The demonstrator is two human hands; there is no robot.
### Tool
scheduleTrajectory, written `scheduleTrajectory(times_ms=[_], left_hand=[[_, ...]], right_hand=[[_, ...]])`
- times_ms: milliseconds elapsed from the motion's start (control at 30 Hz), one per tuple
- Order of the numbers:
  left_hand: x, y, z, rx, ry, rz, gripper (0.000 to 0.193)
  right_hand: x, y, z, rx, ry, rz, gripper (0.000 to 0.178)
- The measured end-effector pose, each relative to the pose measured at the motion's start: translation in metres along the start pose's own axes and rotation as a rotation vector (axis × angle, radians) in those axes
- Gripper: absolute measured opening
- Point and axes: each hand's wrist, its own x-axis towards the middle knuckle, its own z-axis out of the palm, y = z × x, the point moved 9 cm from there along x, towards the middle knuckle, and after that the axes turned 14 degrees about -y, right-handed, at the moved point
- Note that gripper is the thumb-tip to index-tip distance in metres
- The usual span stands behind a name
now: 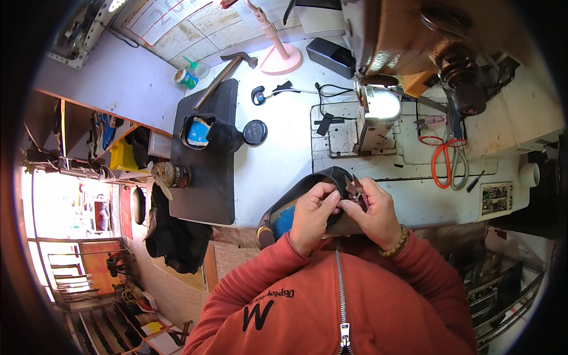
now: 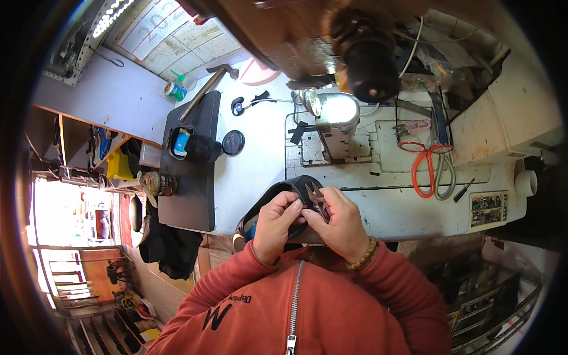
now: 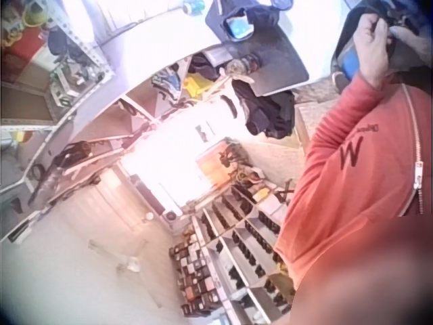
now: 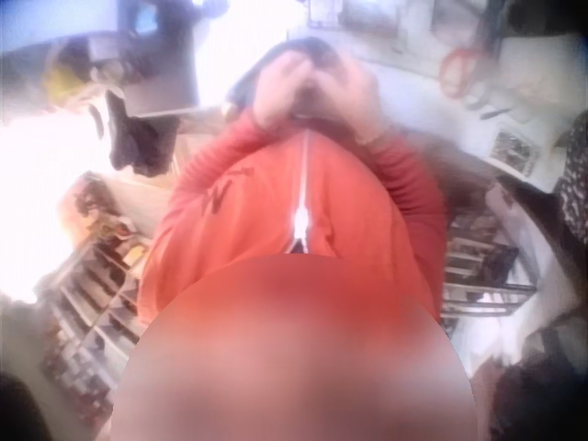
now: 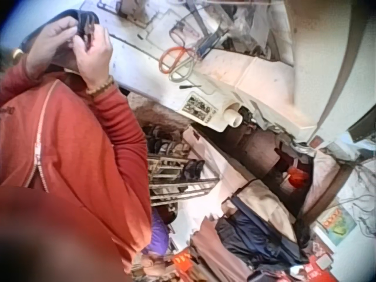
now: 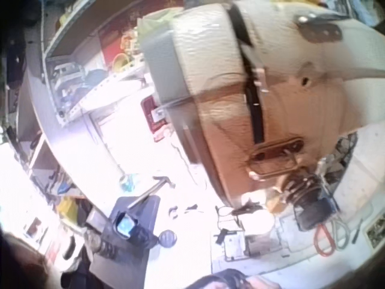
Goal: The person uses pliers to pull and adjust the upper material of a black shoe held in a shoe last. They repeatedly reposition the shoe and work along the edge of the opening, pulling the material into place.
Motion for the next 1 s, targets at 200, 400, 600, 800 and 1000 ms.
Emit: scheduleTrajectory(times_ms=[200,400,600,800,1000], left_hand=[[0.000,0.008,-0.001,0.125,-0.026,0.040,0.015],[0.000,0.034,-0.002,0.500,-0.023,0.167,0.017],[0.003,0.042,-0.006,0.636,0.024,0.273,0.012],[0.004,0.034,-0.012,0.590,0.105,0.290,0.008],[0.017,-0.002,-0.016,0.196,0.014,0.124,0.012]], right_hand=[[0.002,-0.002,0.003,-0.074,-0.011,0.050,0.016],[0.004,0.009,0.005,0.003,-0.013,0.146,0.012],[0.004,0.018,0.014,0.316,-0.019,0.265,0.008],[0.005,0.011,0.017,0.123,-0.018,0.323,0.006],[0.008,0.013,0.011,-0.096,0.019,0.367,0.003]])
